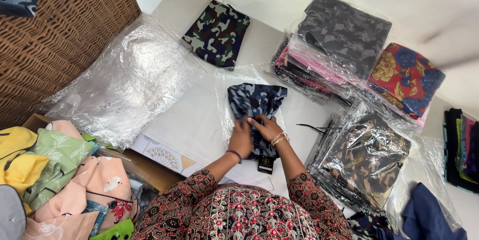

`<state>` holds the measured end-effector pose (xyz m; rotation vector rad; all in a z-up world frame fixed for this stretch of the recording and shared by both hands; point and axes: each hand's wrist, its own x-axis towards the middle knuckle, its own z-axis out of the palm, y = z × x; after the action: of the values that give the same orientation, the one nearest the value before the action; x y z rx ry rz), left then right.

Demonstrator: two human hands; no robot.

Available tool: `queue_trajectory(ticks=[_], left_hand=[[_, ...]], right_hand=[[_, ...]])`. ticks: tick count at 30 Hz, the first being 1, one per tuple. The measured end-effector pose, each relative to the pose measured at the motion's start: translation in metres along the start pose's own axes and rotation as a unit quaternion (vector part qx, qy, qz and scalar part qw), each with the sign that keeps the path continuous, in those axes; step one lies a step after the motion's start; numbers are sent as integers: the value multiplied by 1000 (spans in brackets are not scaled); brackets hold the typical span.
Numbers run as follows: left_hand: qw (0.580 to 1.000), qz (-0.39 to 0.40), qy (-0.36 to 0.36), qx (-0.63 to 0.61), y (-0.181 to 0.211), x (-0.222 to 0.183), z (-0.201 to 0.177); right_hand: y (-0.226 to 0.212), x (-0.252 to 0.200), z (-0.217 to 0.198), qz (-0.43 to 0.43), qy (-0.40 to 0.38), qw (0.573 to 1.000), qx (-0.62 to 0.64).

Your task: The person folds several patterned drawstring bags and places each into a clear plastic bag on a white table. The person handles the items one at a time, seals the plastic bags, and stacks the packaged items on the table.

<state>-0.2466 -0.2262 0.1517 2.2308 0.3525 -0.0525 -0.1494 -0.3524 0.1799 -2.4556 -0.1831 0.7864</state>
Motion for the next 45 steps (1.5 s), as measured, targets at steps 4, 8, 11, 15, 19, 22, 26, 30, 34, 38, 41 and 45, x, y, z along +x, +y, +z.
queue_trajectory(ticks=[4, 8, 11, 15, 19, 22, 26, 30, 34, 38, 41, 45], left_hand=[[939, 283, -85, 175, -6, -13, 50], [959, 222, -176, -30, -14, -27, 24], [973, 222, -50, -39, -13, -29, -32], [932, 328, -12, 152, -47, -23, -26], [963, 212, -70, 150, -55, -4, -2], [992, 82, -76, -65, -47, 19, -13], [967, 110, 12, -227, -66, 85, -37], [957, 97, 104, -254, -20, 140, -133], [928, 237, 221, -182, 92, 116, -237], [916, 338, 201, -84, 106, 124, -228], [939, 317, 133, 19, 71, 139, -177], [984, 160, -55, 56, -5, 154, -97]], right_hand=[[13, 24, 14, -2, 9, 997, -72], [65, 49, 18, -78, 119, 983, -116], [83, 40, -12, -116, 210, 967, -90], [88, 6, -70, -110, 274, 951, -89], [54, -55, -113, -96, 299, 948, -50], [41, -80, -121, -119, 313, 942, 23], [38, -89, -119, -173, 326, 923, 106], [28, -92, -117, -125, 316, 935, 99], [19, -91, -110, -180, 327, 923, 97], [13, -91, -107, -168, 332, 926, 70], [14, -90, -105, -159, 331, 930, 30], [13, -93, -106, -143, 314, 937, -55]])
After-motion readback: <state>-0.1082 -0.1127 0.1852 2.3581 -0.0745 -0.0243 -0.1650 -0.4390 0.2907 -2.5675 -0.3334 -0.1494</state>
